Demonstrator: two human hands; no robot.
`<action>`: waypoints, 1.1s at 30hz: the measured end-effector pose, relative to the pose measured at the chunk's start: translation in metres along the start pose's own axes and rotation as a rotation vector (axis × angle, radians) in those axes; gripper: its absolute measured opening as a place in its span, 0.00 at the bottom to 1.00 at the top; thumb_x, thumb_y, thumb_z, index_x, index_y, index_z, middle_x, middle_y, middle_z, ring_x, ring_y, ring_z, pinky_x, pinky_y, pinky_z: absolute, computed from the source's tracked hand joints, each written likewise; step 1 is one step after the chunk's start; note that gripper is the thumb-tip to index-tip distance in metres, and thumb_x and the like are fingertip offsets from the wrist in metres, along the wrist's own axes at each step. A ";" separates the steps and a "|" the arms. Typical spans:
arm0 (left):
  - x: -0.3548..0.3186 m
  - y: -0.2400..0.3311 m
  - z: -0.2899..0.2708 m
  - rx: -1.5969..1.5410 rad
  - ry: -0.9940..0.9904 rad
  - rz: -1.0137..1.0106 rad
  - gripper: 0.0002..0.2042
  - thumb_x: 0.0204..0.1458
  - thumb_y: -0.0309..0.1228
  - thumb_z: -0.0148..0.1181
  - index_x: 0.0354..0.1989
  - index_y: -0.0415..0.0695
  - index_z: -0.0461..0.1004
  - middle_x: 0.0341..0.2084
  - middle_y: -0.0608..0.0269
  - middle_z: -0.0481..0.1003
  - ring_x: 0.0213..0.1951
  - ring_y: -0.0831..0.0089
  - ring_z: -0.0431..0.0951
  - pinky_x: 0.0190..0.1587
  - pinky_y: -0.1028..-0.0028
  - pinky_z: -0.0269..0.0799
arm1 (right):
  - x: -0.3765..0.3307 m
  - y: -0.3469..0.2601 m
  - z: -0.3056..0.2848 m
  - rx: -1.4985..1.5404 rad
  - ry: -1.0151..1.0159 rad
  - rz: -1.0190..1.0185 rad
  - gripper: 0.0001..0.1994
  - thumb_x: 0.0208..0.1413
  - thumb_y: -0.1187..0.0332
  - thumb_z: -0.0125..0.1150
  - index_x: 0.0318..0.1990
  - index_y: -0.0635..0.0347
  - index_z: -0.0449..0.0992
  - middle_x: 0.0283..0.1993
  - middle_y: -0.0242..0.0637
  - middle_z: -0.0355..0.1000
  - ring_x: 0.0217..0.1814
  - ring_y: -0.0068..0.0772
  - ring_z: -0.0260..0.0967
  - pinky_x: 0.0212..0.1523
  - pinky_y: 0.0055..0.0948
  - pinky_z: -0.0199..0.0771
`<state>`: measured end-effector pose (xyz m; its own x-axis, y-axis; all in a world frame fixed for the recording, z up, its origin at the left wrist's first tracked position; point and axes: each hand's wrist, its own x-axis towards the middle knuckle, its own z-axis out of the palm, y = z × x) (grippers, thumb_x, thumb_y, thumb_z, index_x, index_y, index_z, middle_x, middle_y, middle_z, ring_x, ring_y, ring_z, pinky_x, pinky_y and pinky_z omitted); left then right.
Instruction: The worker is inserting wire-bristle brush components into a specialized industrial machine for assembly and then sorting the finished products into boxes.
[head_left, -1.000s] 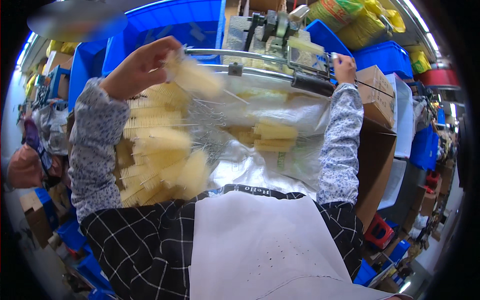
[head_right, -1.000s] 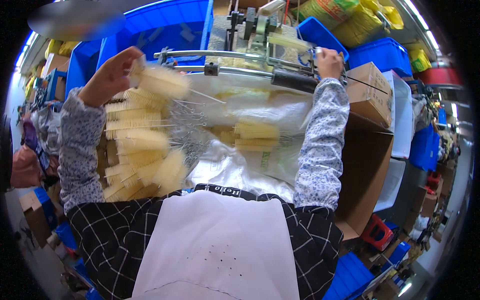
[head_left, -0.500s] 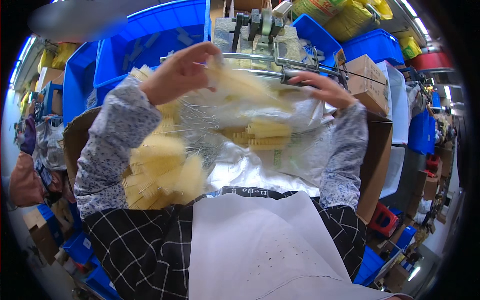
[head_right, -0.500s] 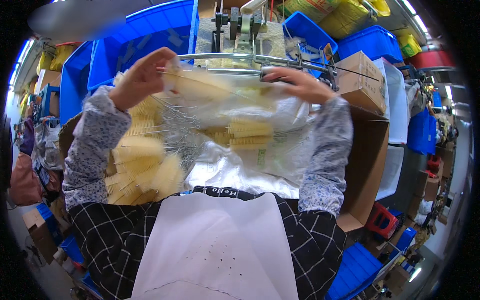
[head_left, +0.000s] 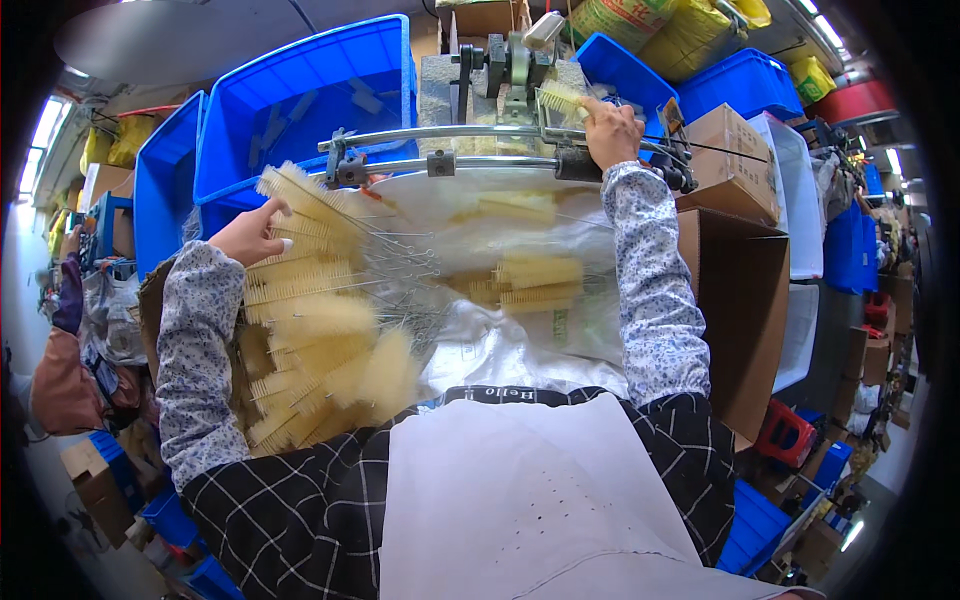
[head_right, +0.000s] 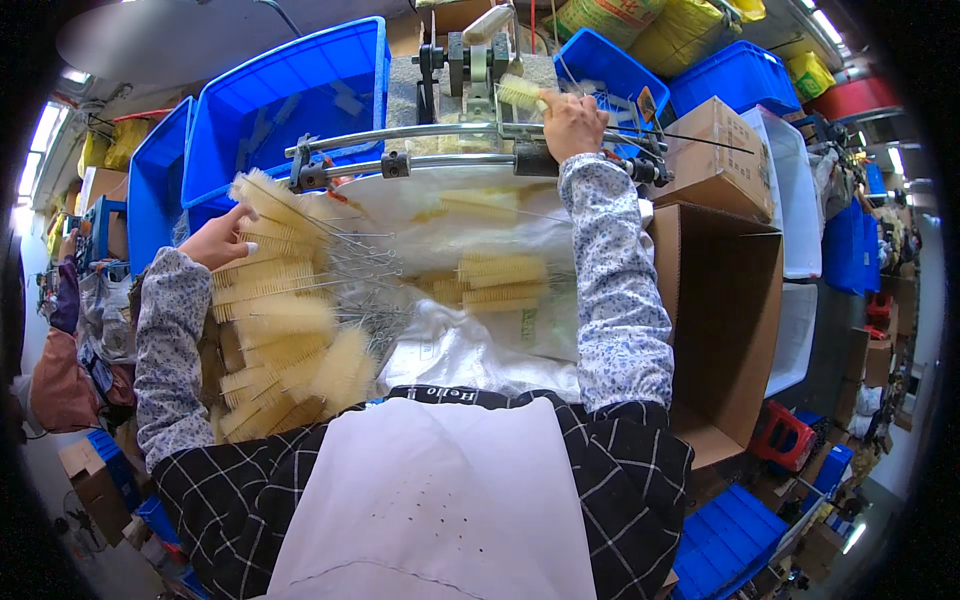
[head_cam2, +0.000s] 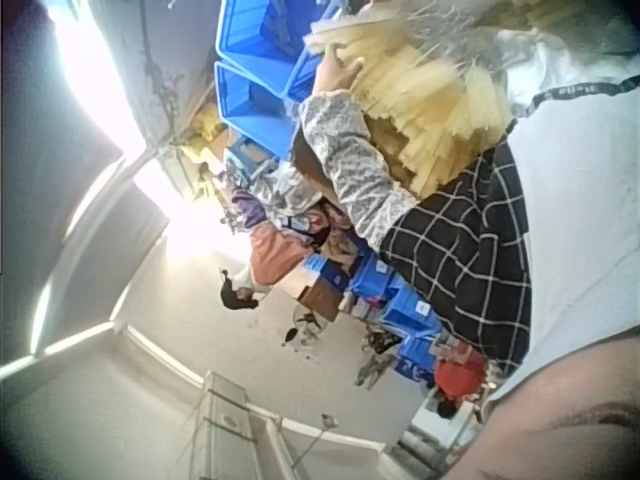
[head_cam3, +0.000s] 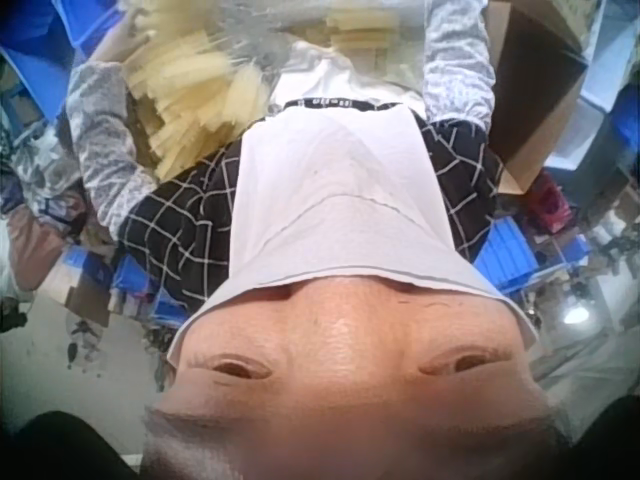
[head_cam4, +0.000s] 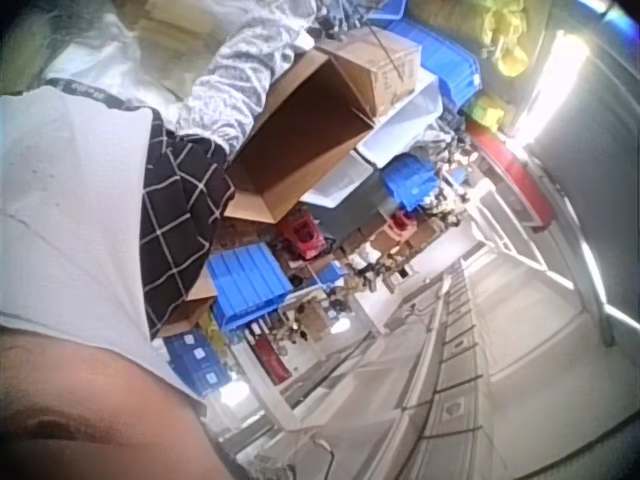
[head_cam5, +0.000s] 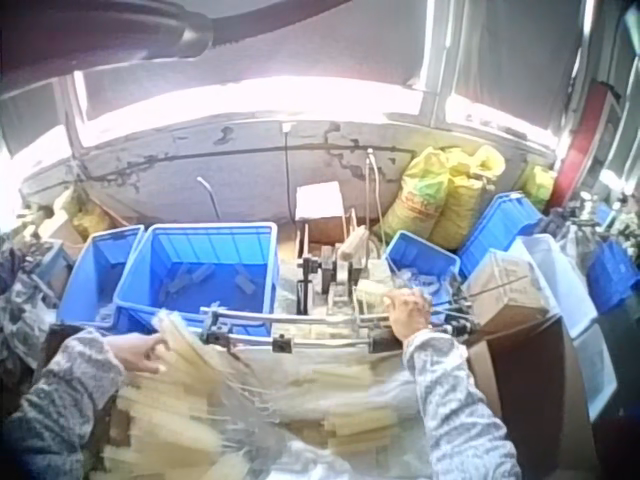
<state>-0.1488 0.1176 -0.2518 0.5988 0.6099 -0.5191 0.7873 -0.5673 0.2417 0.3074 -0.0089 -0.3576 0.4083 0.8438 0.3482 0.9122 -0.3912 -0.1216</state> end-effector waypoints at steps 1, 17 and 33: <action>-0.002 0.001 -0.001 -0.183 -0.130 -0.098 0.19 0.42 0.32 0.57 0.43 0.45 0.59 0.22 0.57 0.64 0.29 0.70 0.66 0.34 0.73 0.63 | 0.002 -0.001 0.001 0.000 -0.001 -0.001 0.13 0.47 0.64 0.49 0.42 0.39 0.72 0.37 0.32 0.70 0.42 0.34 0.61 0.43 0.36 0.54; -0.011 0.032 -0.023 -0.475 0.114 0.282 0.14 0.38 0.19 0.52 0.37 0.46 0.65 0.20 0.72 0.57 0.23 0.83 0.55 0.27 0.86 0.57 | 0.018 0.010 0.016 0.026 -0.061 -0.076 0.15 0.46 0.69 0.49 0.44 0.40 0.71 0.40 0.27 0.69 0.48 0.33 0.58 0.48 0.38 0.50; -0.036 0.055 -0.049 -0.535 0.314 0.485 0.19 0.37 0.16 0.46 0.42 0.43 0.63 0.34 0.67 0.66 0.37 0.77 0.66 0.46 0.78 0.60 | 0.008 0.051 0.019 0.138 -0.004 0.145 0.20 0.43 0.61 0.55 0.47 0.51 0.67 0.46 0.33 0.67 0.49 0.36 0.61 0.47 0.41 0.56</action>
<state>-0.1199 0.0923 -0.1798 0.8444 0.5355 -0.0179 0.3435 -0.5154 0.7851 0.3577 -0.0154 -0.3791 0.5356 0.7840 0.3138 0.8397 -0.4550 -0.2964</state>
